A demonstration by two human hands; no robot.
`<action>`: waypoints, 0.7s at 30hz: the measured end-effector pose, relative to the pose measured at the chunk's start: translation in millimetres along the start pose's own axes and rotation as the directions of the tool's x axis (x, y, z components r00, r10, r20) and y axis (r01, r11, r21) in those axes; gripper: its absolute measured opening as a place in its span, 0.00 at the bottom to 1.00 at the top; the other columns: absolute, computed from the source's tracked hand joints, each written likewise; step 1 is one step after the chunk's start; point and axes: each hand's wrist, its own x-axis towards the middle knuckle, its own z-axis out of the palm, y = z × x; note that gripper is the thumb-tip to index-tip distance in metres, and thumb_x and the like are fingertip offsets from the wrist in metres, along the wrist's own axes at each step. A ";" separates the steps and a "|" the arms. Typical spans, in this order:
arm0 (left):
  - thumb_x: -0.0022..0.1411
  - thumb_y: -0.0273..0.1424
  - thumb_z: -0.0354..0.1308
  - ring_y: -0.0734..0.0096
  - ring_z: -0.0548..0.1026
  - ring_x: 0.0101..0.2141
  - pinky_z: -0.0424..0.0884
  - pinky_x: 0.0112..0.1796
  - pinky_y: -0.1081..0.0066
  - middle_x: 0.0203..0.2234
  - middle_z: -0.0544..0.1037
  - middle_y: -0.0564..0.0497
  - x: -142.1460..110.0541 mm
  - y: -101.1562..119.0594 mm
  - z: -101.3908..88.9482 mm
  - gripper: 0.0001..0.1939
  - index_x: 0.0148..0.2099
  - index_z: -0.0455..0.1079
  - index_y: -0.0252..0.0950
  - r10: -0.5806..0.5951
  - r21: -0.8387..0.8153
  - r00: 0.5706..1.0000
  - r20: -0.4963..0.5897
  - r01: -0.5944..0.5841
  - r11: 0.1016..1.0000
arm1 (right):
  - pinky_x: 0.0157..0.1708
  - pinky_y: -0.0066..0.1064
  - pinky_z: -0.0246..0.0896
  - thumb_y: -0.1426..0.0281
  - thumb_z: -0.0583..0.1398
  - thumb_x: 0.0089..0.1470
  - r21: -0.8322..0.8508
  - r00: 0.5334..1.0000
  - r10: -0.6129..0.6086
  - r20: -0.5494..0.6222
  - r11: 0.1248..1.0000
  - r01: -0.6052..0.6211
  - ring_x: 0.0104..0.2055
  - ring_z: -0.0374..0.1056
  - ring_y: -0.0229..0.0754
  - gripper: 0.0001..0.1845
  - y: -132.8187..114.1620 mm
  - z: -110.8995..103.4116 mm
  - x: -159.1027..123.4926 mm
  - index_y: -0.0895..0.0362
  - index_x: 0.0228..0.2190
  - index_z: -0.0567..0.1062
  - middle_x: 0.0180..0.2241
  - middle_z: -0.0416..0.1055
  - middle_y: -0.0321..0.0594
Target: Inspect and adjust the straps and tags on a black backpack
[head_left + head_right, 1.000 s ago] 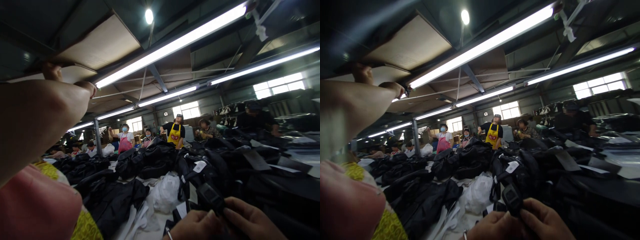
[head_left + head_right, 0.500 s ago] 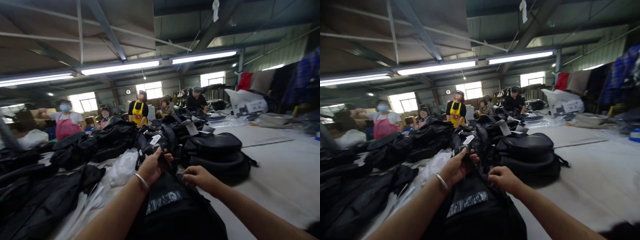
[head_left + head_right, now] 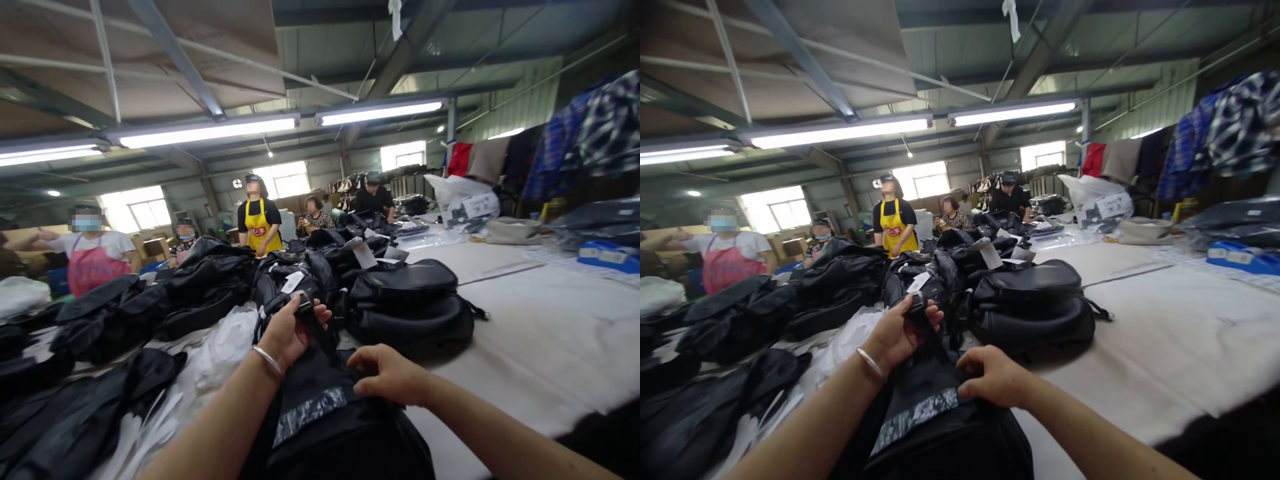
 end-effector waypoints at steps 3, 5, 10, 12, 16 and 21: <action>0.70 0.40 0.49 0.57 0.82 0.36 0.79 0.35 0.63 0.33 0.82 0.39 -0.3 -0.9 -4.8 0.20 0.44 0.73 0.27 0.011 -0.021 1.000 -0.001 -0.011 1.000 | 0.30 0.28 0.59 0.71 0.65 0.41 0.045 1.000 -0.007 0.021 0.999 0.006 0.31 0.68 0.40 0.13 7.2 -5.0 6.6 0.59 0.34 0.80 0.28 0.76 0.35; 0.70 0.40 0.50 0.58 0.82 0.35 0.78 0.34 0.64 0.33 0.82 0.40 -1.4 -2.4 -6.4 0.20 0.44 0.73 0.27 0.008 -0.028 1.000 0.002 -0.008 1.000 | 0.29 0.28 0.58 0.71 0.64 0.44 -0.038 0.998 -0.001 0.061 0.999 0.004 0.29 0.67 0.40 0.07 9.5 -9.5 8.6 0.60 0.29 0.80 0.26 0.75 0.35; 0.70 0.42 0.49 0.59 0.82 0.34 0.77 0.33 0.66 0.31 0.82 0.41 -7.5 -8.4 2.3 0.21 0.44 0.73 0.28 -0.006 -0.033 0.999 0.051 0.008 0.999 | 0.40 0.33 0.63 0.60 0.65 0.52 0.068 0.970 -0.149 0.194 0.988 0.138 0.42 0.72 0.48 0.19 -8.7 -7.7 16.7 0.59 0.41 0.80 0.39 0.78 0.43; 0.71 0.42 0.48 0.60 0.82 0.34 0.77 0.35 0.66 0.31 0.82 0.41 -11.9 -9.4 7.4 0.22 0.43 0.74 0.28 -0.016 -0.009 0.996 0.087 0.016 1.000 | 0.42 0.34 0.64 0.56 0.64 0.52 0.231 0.955 -0.207 0.214 0.960 0.157 0.43 0.72 0.48 0.22 -21.5 1.1 23.3 0.59 0.42 0.78 0.40 0.78 0.44; 0.71 0.42 0.48 0.62 0.81 0.33 0.74 0.35 0.68 0.32 0.82 0.40 -26.9 -0.3 -4.1 0.22 0.41 0.75 0.29 -0.035 0.259 0.984 0.173 -0.011 0.966 | 0.33 0.33 0.62 0.55 0.64 0.50 0.183 0.988 -0.141 0.067 0.975 0.127 0.28 0.68 0.41 0.18 -30.0 18.2 39.5 0.59 0.28 0.75 0.23 0.74 0.38; 0.54 0.29 0.69 0.62 0.79 0.33 0.71 0.34 0.71 0.28 0.82 0.44 -68.9 19.3 -78.5 0.07 0.35 0.78 0.31 0.076 0.458 0.997 0.025 -0.079 0.886 | 0.27 0.33 0.59 0.55 0.61 0.51 -0.079 0.984 -0.007 -0.176 0.997 -0.007 0.24 0.66 0.42 0.18 9.5 6.1 60.4 0.57 0.22 0.73 0.20 0.71 0.38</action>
